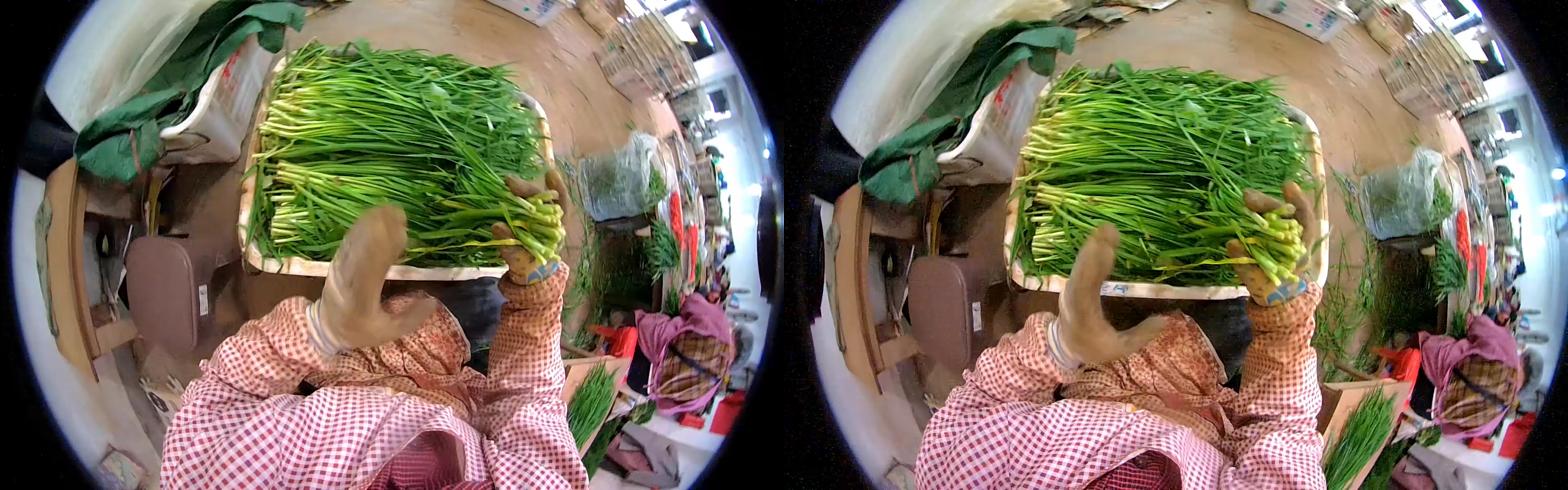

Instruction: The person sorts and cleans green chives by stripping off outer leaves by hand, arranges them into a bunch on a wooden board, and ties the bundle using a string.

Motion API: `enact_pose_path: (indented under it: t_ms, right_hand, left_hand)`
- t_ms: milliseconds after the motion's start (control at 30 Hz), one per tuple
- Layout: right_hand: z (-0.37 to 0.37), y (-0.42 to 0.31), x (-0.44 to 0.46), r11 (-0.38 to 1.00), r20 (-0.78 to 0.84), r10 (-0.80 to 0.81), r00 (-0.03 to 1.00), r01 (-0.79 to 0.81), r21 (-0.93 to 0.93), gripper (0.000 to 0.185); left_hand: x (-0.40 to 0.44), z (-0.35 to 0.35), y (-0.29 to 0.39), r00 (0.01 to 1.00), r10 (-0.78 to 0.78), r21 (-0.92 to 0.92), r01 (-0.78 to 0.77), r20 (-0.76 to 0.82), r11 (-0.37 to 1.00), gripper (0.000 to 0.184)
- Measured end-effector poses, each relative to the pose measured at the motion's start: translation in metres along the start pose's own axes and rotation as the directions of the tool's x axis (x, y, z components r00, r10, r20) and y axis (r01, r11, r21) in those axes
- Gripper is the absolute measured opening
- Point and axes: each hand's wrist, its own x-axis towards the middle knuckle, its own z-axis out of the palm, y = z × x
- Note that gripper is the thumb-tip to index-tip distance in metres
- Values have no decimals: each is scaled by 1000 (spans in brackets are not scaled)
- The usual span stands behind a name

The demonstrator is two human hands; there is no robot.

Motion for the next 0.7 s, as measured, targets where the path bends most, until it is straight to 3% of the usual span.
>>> enact_pose_path:
  t_ms: [167, 200, 233, 300, 433, 500, 533, 567, 633, 667, 700]
  right_hand:
    - [0, -22, -8, 982, -2, 165, 986, -164, 97, 83]
    - [-5, -19, -10, 988, 48, 153, 987, -155, 28, 85]
    - [-7, -17, -8, 995, 148, 97, 984, -94, -26, 89]
    - [-23, -35, -19, 989, 199, 98, 975, -74, -124, 99]
    - [-46, -62, -43, 982, 247, 172, 953, -146, -122, 110]
    - [-27, -55, -56, 961, -22, 210, 977, -203, 188, 117]
    - [-24, -28, -61, 992, -102, 21, 995, -8, 122, 116]
    - [-28, -16, -60, 993, -114, 16, 993, -2, 122, 116]
    - [-33, 0, -57, 991, -215, -129, 968, 116, -70, 101]
    - [-33, -3, -56, 991, -231, -131, 964, 118, -69, 101]
    - [-33, -7, -57, 1000, -324, -19, 946, 21, 1, 88]
  left_hand:
    - [56, 69, -18, 979, 14, 68, -28, 202, 997, 108]
    - [57, 88, -24, 974, 1, 47, -12, 225, 999, 113]
    - [68, 99, -23, 971, -28, 5, 28, 236, 1000, 105]
    - [74, 106, -18, 956, 2, -209, 62, 293, 976, 93]
    - [67, 119, -10, 959, 92, -113, -63, 268, 992, 87]
    - [62, 133, -3, 937, 62, -64, -42, 344, 997, 87]
    - [46, 149, -7, 957, 131, -103, -107, 261, 989, 84]
    - [45, 159, -4, 940, 20, -122, 23, 340, 992, 84]
    - [49, 163, -1, 938, 53, -70, -31, 342, 997, 76]
    - [58, 159, 5, 935, 67, -52, -52, 348, 997, 73]
    - [64, 148, 9, 881, 58, -110, -6, 470, 994, 75]
